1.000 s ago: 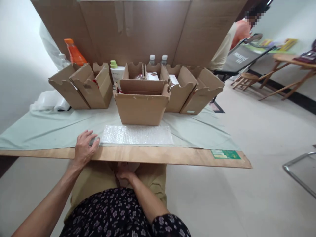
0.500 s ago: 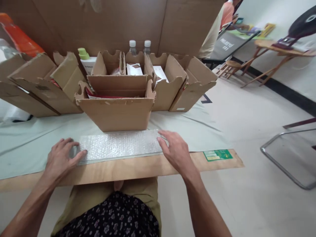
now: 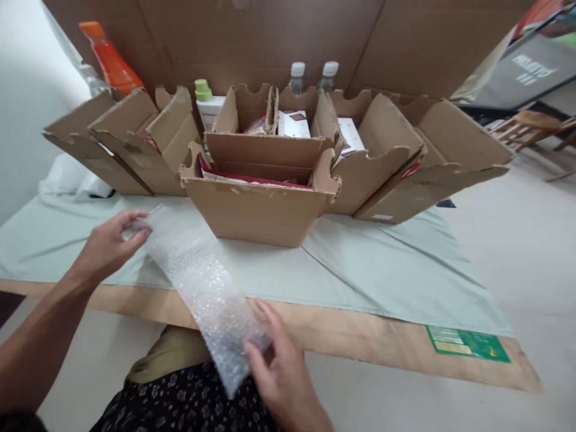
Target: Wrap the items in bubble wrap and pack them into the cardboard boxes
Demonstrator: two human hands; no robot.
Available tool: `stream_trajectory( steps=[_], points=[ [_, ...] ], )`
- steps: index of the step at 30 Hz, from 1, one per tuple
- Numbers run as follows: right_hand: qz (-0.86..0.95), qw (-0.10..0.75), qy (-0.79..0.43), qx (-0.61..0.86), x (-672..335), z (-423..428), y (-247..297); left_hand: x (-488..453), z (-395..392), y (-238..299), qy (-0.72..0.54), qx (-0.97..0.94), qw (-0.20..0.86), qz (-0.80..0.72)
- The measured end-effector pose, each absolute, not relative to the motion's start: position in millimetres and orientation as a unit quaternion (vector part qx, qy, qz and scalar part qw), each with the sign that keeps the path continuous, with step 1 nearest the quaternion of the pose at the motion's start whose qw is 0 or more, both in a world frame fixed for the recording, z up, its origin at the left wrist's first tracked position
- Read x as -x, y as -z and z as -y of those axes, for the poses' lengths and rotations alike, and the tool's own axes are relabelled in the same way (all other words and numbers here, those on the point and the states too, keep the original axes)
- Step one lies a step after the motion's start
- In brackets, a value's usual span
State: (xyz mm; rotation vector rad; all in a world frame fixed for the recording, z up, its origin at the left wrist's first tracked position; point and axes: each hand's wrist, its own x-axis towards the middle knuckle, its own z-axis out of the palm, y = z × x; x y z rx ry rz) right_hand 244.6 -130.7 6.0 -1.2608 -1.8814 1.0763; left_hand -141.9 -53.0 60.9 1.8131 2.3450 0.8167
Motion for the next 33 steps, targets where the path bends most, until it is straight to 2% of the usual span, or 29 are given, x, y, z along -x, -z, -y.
stream_trajectory(
  steps=[4,7,11,15,17,20,23,26,29,33],
  points=[
    [0.693,0.294,-0.514,0.412,-187.4,166.9,19.4,148.7,-10.0,-58.2,-0.166,-0.68,0.005,-0.714],
    [0.704,0.295,-0.5,0.409,-164.9,174.1,30.7,138.1,-48.5,-46.3,-0.14,-0.72,0.003,-0.68],
    [0.73,0.264,-0.494,0.392,-159.9,172.0,31.3,129.6,-55.7,-30.5,-0.172,-0.734,0.004,-0.657],
    [0.732,0.181,-0.528,0.391,-158.7,177.5,27.4,135.7,4.9,-19.4,-0.292,-0.759,-0.007,-0.582],
    [0.711,0.16,-0.55,0.408,-154.4,180.8,23.2,139.1,51.4,-15.3,-0.325,-0.784,0.062,-0.526],
    [0.674,0.151,-0.617,0.378,-143.4,175.9,9.7,143.9,116.2,-13.0,-0.356,-0.769,0.242,-0.472],
    [0.598,0.183,-0.714,0.314,-131.3,157.2,-7.6,149.2,155.3,-15.9,-0.393,-0.704,0.396,-0.44],
    [0.487,0.259,-0.79,0.268,-118.6,132.3,-19.1,148.4,165.3,-19.7,-0.426,-0.636,0.466,-0.444],
    [0.439,0.331,-0.795,0.258,-105.3,110.1,-21.4,136.4,155.7,-20.6,-0.429,-0.586,0.403,-0.558],
    [0.464,0.373,-0.75,0.29,-98.1,98.3,-15.4,117.4,135.6,-14.6,-0.417,-0.567,0.279,-0.654]
  ],
)
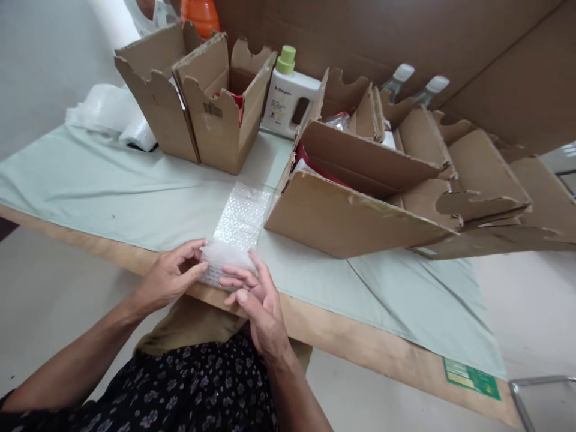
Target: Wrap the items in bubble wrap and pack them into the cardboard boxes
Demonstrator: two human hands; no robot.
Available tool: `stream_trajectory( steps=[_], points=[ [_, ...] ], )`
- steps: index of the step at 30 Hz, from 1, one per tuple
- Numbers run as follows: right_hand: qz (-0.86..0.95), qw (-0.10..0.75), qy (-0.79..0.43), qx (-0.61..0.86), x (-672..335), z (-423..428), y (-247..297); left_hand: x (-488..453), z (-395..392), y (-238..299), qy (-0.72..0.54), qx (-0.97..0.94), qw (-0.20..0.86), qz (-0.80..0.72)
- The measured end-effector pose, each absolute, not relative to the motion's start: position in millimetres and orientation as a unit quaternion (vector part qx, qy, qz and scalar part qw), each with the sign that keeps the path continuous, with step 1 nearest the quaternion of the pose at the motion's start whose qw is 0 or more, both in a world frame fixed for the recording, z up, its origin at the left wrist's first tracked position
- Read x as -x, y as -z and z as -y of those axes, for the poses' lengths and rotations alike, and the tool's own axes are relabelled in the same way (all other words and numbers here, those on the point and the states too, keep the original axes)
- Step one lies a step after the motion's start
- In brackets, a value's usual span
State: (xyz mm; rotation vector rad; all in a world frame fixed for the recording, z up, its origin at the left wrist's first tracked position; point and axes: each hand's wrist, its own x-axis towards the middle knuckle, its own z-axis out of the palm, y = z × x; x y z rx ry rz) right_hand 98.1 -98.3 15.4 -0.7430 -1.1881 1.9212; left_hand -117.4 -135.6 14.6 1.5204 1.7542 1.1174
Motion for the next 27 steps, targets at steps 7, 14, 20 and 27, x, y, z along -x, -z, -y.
stream_trajectory(
  steps=[7,14,20,27],
  points=[
    [0.766,0.392,-0.352,0.368,-116.5,108.1,-8.6,111.4,125.0,1.4,-0.352,-0.628,0.123,-0.683],
    [0.901,0.266,-0.138,0.313,-105.2,93.7,2.5,110.9,135.8,-3.9,-0.345,-0.66,0.06,-0.665],
    [0.867,0.302,-0.253,0.304,-106.8,82.6,-10.3,109.7,159.0,-13.3,-0.35,-0.741,0.078,-0.568],
    [0.818,0.37,-0.225,0.378,-108.6,80.5,-16.7,106.3,143.2,-9.9,-0.373,-0.643,0.121,-0.658]
  ],
)
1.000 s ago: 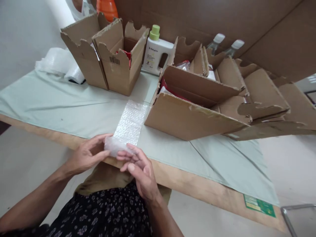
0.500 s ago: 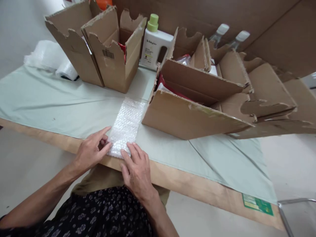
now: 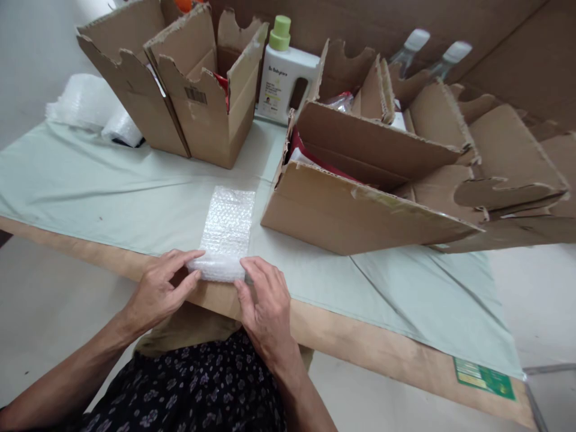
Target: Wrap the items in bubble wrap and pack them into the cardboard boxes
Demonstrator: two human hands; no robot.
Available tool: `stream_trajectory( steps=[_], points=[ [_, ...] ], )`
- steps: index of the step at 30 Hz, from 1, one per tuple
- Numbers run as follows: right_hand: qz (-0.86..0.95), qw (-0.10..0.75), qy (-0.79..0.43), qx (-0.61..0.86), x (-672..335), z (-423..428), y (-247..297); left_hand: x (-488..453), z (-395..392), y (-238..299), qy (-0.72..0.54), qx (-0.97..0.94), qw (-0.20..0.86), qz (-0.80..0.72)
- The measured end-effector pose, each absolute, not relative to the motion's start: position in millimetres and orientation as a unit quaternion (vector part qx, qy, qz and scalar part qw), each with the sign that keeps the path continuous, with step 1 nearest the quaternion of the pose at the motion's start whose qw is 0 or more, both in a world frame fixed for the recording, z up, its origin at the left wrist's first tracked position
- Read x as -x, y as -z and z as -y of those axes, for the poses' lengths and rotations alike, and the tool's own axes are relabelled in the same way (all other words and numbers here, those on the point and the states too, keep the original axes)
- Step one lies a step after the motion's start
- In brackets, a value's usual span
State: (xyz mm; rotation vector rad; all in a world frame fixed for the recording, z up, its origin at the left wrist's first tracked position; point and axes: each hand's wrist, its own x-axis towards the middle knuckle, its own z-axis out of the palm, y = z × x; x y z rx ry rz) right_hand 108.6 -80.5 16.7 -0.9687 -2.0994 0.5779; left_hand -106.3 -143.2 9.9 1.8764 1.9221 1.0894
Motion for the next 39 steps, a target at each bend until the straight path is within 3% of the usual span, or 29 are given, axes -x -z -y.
stream_trajectory(
  steps=[2,8,14,19,25,31,36,39],
  points=[
    [0.839,0.377,-0.166,0.354,-109.4,81.3,-15.0,106.1,136.2,-9.0,-0.358,-0.631,0.124,-0.677],
    [0.906,0.239,-0.171,0.306,-99.9,67.8,-7.1,103.5,133.3,-7.3,-0.362,-0.632,0.085,-0.68],
    [0.877,0.251,-0.269,0.308,-101.4,64.0,-18.2,105.9,148.9,-16.6,-0.374,-0.702,0.097,-0.598],
    [0.865,0.317,-0.182,0.344,-104.9,66.3,-15.7,112.1,126.9,-6.4,-0.363,-0.678,0.078,-0.634],
    [0.911,0.233,-0.137,0.312,-95.7,60.1,-10.9,116.0,114.4,-1.8,-0.36,-0.671,0.043,-0.647],
    [0.871,0.245,-0.274,0.327,-102.3,59.5,-17.9,114.0,140.4,-14.0,-0.373,-0.698,0.129,-0.598],
    [0.87,0.291,-0.163,0.362,-101.5,64.0,-17.1,116.0,116.5,-0.4,-0.36,-0.667,0.067,-0.649],
    [0.902,0.242,-0.132,0.332,-92.9,62.1,-15.2,115.5,103.6,4.2,-0.369,-0.64,0.049,-0.672]
  ],
)
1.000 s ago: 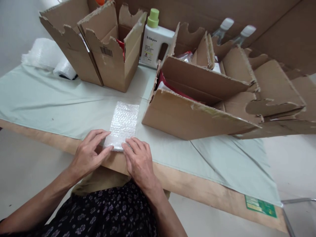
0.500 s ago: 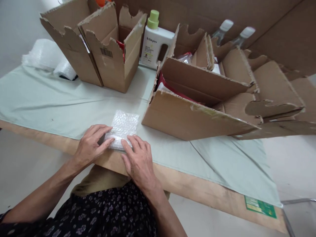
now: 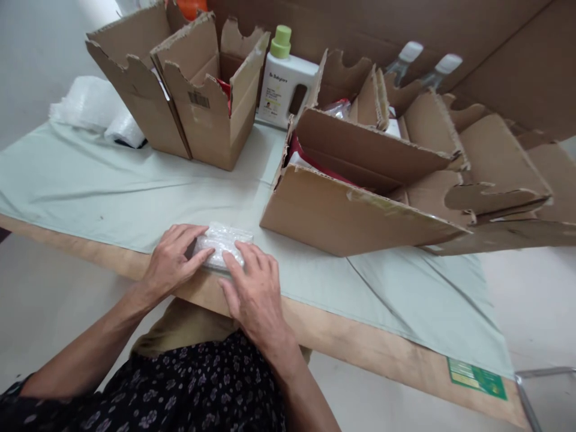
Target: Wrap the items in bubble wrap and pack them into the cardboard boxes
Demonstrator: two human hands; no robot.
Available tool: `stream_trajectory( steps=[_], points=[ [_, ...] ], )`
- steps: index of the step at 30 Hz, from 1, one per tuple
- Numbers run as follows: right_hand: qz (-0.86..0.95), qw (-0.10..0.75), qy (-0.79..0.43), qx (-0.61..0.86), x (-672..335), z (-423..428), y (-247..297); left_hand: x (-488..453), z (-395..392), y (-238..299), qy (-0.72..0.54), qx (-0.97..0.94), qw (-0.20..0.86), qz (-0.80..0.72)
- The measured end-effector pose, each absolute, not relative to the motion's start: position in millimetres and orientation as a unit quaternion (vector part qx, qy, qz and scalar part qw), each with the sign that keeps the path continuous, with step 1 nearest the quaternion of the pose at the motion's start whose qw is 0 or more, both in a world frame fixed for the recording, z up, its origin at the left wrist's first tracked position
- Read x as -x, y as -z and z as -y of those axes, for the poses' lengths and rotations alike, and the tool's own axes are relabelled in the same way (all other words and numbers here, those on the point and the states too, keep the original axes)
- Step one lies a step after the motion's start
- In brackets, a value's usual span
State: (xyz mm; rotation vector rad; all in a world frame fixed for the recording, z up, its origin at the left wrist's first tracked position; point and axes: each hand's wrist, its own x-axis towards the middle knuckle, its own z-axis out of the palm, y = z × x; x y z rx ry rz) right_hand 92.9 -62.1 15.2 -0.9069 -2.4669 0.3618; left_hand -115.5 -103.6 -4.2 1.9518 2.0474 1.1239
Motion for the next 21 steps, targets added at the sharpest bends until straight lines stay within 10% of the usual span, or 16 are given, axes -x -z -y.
stream_trajectory(
  steps=[12,21],
  points=[
    [0.669,0.33,-0.542,0.386,-95.2,79.9,-24.9,67.0,154.3,-12.3,-0.536,-0.372,0.488,-0.58],
    [0.768,0.267,-0.481,0.327,-166.6,84.0,-55.2,47.6,141.0,-20.4,-0.404,-0.635,0.343,-0.562]
  ],
)
